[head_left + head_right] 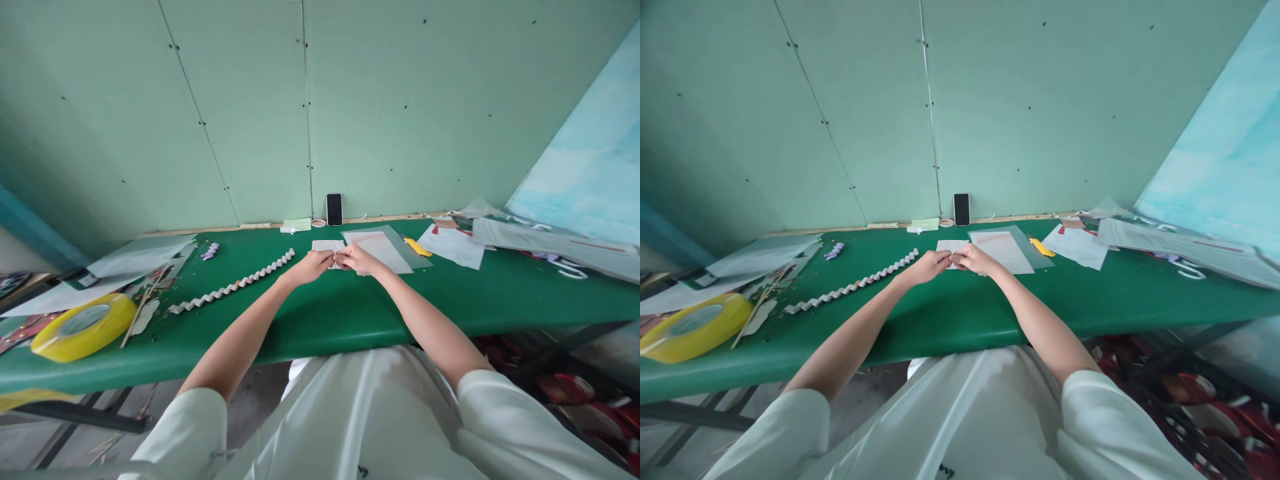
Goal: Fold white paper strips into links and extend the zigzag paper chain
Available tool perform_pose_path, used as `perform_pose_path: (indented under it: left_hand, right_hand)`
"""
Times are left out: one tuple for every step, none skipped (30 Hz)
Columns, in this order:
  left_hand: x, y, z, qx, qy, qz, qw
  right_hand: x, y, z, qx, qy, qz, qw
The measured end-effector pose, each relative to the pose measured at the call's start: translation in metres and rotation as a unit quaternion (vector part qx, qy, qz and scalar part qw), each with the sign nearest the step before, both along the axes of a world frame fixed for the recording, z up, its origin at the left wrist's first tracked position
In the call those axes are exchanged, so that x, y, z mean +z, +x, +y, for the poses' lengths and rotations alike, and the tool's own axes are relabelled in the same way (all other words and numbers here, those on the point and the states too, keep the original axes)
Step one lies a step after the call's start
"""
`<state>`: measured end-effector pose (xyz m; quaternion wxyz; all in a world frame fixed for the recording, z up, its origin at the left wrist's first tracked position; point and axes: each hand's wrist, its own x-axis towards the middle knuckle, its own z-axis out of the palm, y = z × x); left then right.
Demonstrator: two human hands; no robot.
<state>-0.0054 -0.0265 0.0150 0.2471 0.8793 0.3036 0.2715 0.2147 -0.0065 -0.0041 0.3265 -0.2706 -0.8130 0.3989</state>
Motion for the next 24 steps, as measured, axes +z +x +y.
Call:
perform_pose_path:
  left_hand:
    - [-0.003,0.000,0.002,0.013,0.026,0.004,1.000]
    - [-0.006,-0.001,0.005,0.027,0.044,0.008,0.999]
    - [-0.009,-0.002,0.008,0.042,0.051,0.008,0.998]
    - [-0.012,-0.003,0.013,0.059,0.056,0.002,0.997]
    - [-0.015,-0.005,0.018,0.075,0.062,-0.009,0.995]
    - [-0.017,-0.007,0.023,0.087,0.067,-0.014,0.994]
    - [-0.019,-0.010,0.029,0.101,0.071,-0.005,0.992]
    - [-0.021,-0.014,0.035,0.126,0.087,0.019,0.988]
    - [-0.022,-0.018,0.040,0.169,0.113,0.056,0.977]
    - [-0.024,-0.023,0.045,0.227,0.135,0.100,0.959]
    - [-0.025,-0.028,0.049,0.293,0.142,0.139,0.935]
    - [-0.027,-0.033,0.053,0.355,0.135,0.171,0.909]
    - [-0.029,-0.038,0.055,0.407,0.115,0.199,0.884]
    - [-0.031,-0.043,0.058,0.447,0.092,0.222,0.862]
    - [-0.032,-0.048,0.059,0.470,0.067,0.241,0.847]
    - [-0.034,-0.051,0.061,0.469,0.046,0.258,0.843]
    - [-0.035,-0.054,0.062,0.457,0.032,0.273,0.846]
    - [-0.035,-0.055,0.063,0.454,0.027,0.279,0.846]
    - [-0.036,-0.056,0.064,0.448,0.024,0.284,0.847]
    - [-0.036,-0.056,0.065,0.446,0.025,0.285,0.848]
    - [-0.035,-0.056,0.065,0.447,0.029,0.283,0.848]
    - [-0.035,-0.055,0.066,0.446,0.033,0.278,0.850]
    - [-0.034,-0.053,0.066,0.443,0.037,0.272,0.853]
    - [-0.034,-0.052,0.066,0.437,0.042,0.265,0.859]
  right_hand:
    - [-0.001,0.000,0.001,-0.013,0.009,-0.003,1.000]
    - [-0.002,0.000,0.003,-0.026,0.017,-0.008,0.999]
    - [-0.002,0.000,0.003,-0.039,0.023,-0.014,0.999]
    - [-0.003,0.000,0.004,-0.051,0.028,-0.021,0.998]
    - [-0.003,0.000,0.004,-0.062,0.030,-0.026,0.997]
    - [-0.003,0.000,0.004,-0.072,0.032,-0.029,0.996]
    - [-0.003,0.000,0.004,-0.080,0.033,-0.030,0.996]
    - [-0.003,0.000,0.004,-0.087,0.034,-0.029,0.995]
    - [-0.003,0.000,0.004,-0.094,0.034,-0.026,0.995]
    - [-0.003,0.000,0.004,-0.099,0.034,-0.023,0.994]
    - [-0.003,0.000,0.005,-0.104,0.033,-0.020,0.994]
    - [-0.003,-0.001,0.005,-0.109,0.033,-0.020,0.993]
    - [-0.003,-0.001,0.004,-0.114,0.033,-0.021,0.993]
    - [-0.003,-0.001,0.004,-0.117,0.033,-0.023,0.992]
    - [-0.004,-0.001,0.004,-0.120,0.032,-0.024,0.992]
    - [-0.004,-0.001,0.004,-0.123,0.031,-0.023,0.992]
    - [-0.005,-0.001,0.004,-0.126,0.031,-0.021,0.991]
    - [-0.006,-0.001,0.004,-0.129,0.033,-0.017,0.991]
    - [-0.006,-0.001,0.004,-0.131,0.037,-0.012,0.991]
    - [-0.007,-0.001,0.005,-0.134,0.043,-0.006,0.990]
    - [-0.007,0.000,0.005,-0.136,0.048,0.001,0.990]
    - [-0.007,0.000,0.006,-0.136,0.052,0.009,0.989]
    - [-0.007,0.000,0.006,-0.136,0.054,0.019,0.989]
    - [-0.007,0.000,0.006,-0.136,0.054,0.025,0.989]
